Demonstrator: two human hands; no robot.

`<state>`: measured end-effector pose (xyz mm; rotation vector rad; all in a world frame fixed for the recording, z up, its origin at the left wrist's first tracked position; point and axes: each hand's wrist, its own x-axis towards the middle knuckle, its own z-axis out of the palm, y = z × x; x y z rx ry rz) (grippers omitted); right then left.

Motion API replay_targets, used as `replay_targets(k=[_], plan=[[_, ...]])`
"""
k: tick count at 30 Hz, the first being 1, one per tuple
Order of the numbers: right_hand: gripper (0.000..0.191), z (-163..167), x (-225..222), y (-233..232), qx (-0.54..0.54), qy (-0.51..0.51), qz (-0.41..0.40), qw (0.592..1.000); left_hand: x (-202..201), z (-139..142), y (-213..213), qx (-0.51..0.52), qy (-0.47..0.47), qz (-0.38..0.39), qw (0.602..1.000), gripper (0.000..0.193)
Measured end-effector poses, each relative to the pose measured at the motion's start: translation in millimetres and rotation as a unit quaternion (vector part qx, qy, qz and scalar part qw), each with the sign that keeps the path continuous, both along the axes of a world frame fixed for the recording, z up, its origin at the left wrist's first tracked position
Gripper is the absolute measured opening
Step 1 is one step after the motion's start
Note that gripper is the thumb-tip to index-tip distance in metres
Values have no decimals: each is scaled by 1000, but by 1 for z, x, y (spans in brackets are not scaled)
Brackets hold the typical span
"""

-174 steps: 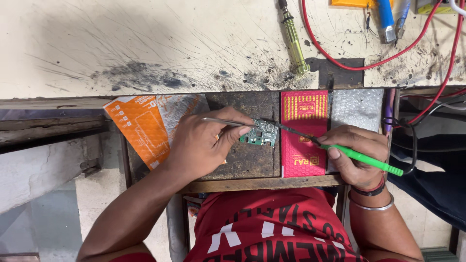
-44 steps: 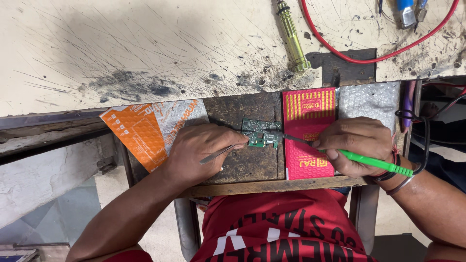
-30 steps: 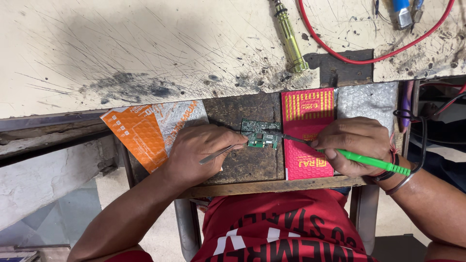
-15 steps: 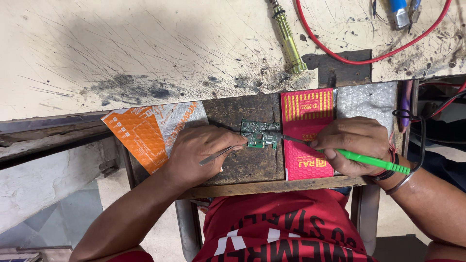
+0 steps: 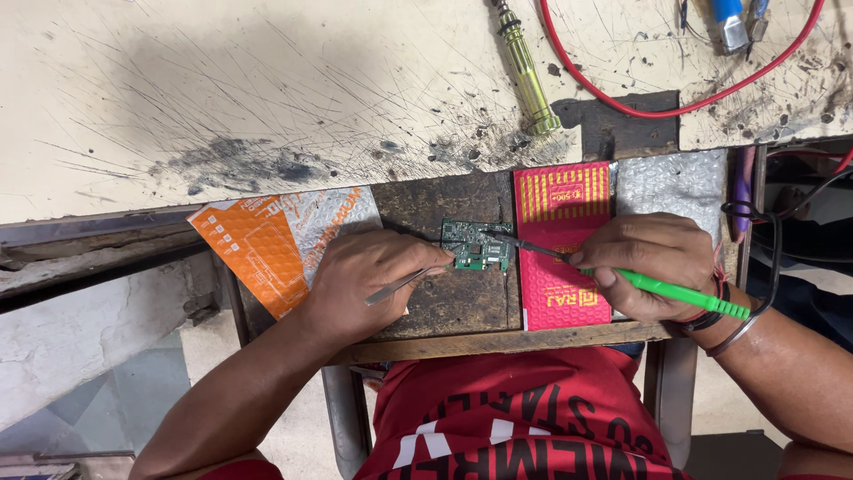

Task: The person sits at a repair workbench and solders a green circuit board, holding the board steady with one hand while applying a green-handled soldering iron to its components. They reposition the board and continue working on different points of the board throughout the clip.

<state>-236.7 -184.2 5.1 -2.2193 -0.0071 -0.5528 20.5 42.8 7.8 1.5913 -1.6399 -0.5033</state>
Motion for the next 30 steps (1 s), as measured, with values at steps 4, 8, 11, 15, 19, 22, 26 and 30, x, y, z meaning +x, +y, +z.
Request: replay_targets(k=[4, 8, 11, 15, 19, 22, 26, 30], plan=[[6, 0, -1, 0, -4, 2, 0, 1000, -1, 1, 0, 1, 3, 4, 1000, 32], [6, 0, -1, 0, 0, 3, 3, 1000, 0, 1, -1, 3, 2, 3, 1000, 33], [7, 0, -1, 0, 2, 3, 4, 1000, -1, 1, -1, 8, 0, 9, 1000, 30], [8, -1, 0, 0, -3, -1, 4, 1000, -1, 1, -1, 9, 4, 10, 1000, 27], [8, -1, 0, 1, -8, 1, 2, 1000, -2, 2, -1, 18, 10, 13, 1000, 26], [8, -2, 1, 1, -8, 0, 4, 1000, -2, 1, -1, 22, 8, 15, 1000, 22], [6, -2, 1, 2, 4, 6, 8, 1000, -2, 0, -1, 19, 22, 20, 999, 21], [4, -2, 2, 2, 7, 11, 12, 1000, -2, 2, -1, 21, 22, 28, 999, 21]])
